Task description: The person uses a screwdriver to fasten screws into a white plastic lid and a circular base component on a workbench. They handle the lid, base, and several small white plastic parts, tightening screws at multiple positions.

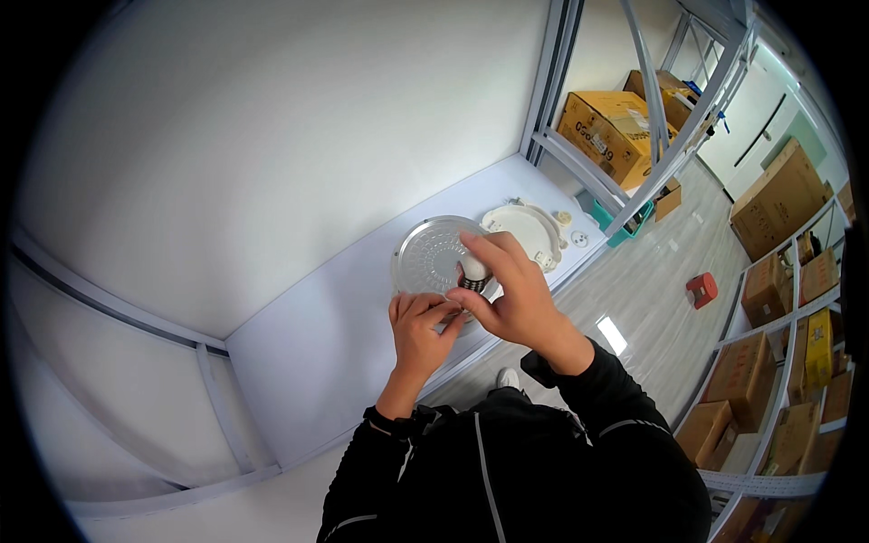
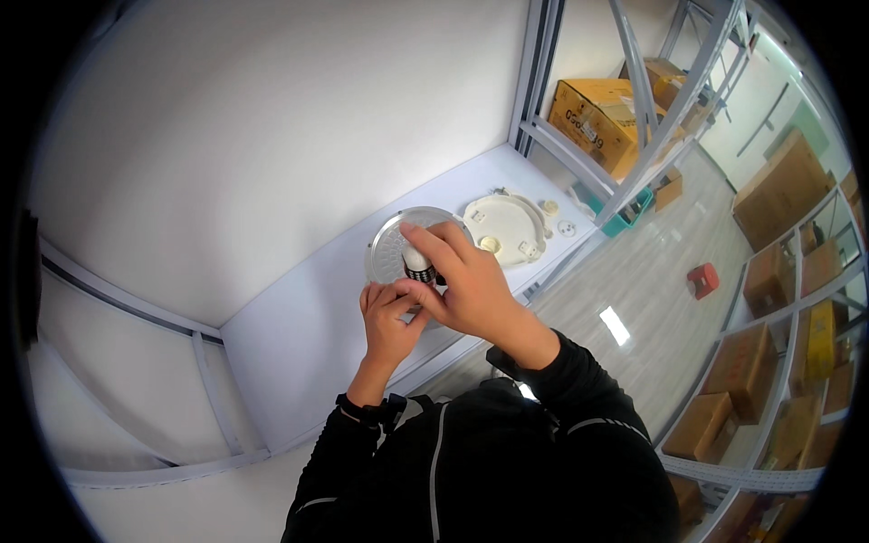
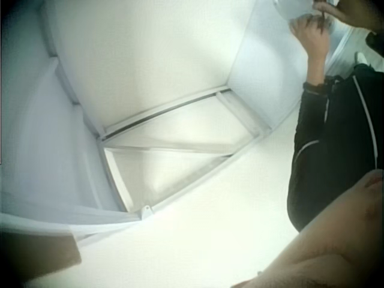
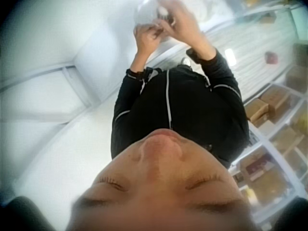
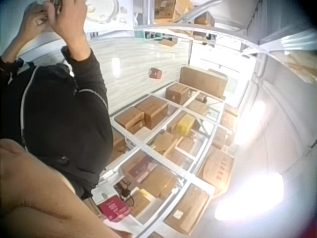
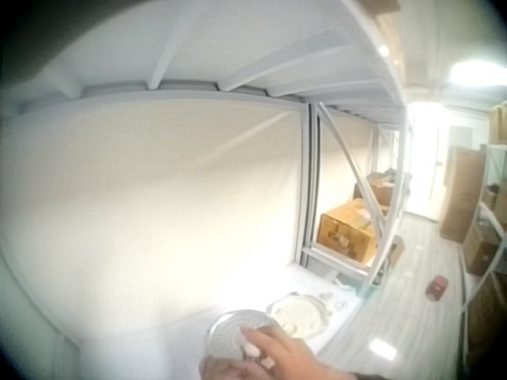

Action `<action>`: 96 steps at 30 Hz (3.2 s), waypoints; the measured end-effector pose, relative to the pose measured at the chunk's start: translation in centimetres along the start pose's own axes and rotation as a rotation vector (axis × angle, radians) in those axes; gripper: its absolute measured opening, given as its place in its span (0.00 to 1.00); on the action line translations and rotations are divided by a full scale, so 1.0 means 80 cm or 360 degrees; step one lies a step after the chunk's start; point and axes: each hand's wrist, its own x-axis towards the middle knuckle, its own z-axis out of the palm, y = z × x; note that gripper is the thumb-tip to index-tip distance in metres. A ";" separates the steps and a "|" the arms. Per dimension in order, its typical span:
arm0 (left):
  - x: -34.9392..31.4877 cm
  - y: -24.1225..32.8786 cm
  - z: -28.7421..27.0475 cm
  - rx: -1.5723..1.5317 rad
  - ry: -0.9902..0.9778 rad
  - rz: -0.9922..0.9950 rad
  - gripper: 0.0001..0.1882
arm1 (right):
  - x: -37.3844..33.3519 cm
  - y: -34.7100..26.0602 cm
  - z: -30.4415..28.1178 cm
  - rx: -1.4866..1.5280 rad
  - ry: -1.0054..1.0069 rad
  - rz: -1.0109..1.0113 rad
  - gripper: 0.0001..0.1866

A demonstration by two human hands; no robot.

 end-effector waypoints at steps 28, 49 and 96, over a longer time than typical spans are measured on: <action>-0.004 -0.002 -0.003 -0.0005 -0.0112 0.0018 0.03 | -0.047 0.069 -0.084 -0.0072 0.0661 -0.0221 0.35; 0.086 0.149 0.178 -0.0336 -0.0362 0.0009 0.08 | -0.098 0.250 -0.282 0.0776 0.0550 0.0222 0.30; 0.020 0.081 0.367 0.0310 -0.0518 -0.0559 0.11 | -0.178 0.526 -0.103 -0.0105 -0.0847 0.1261 0.42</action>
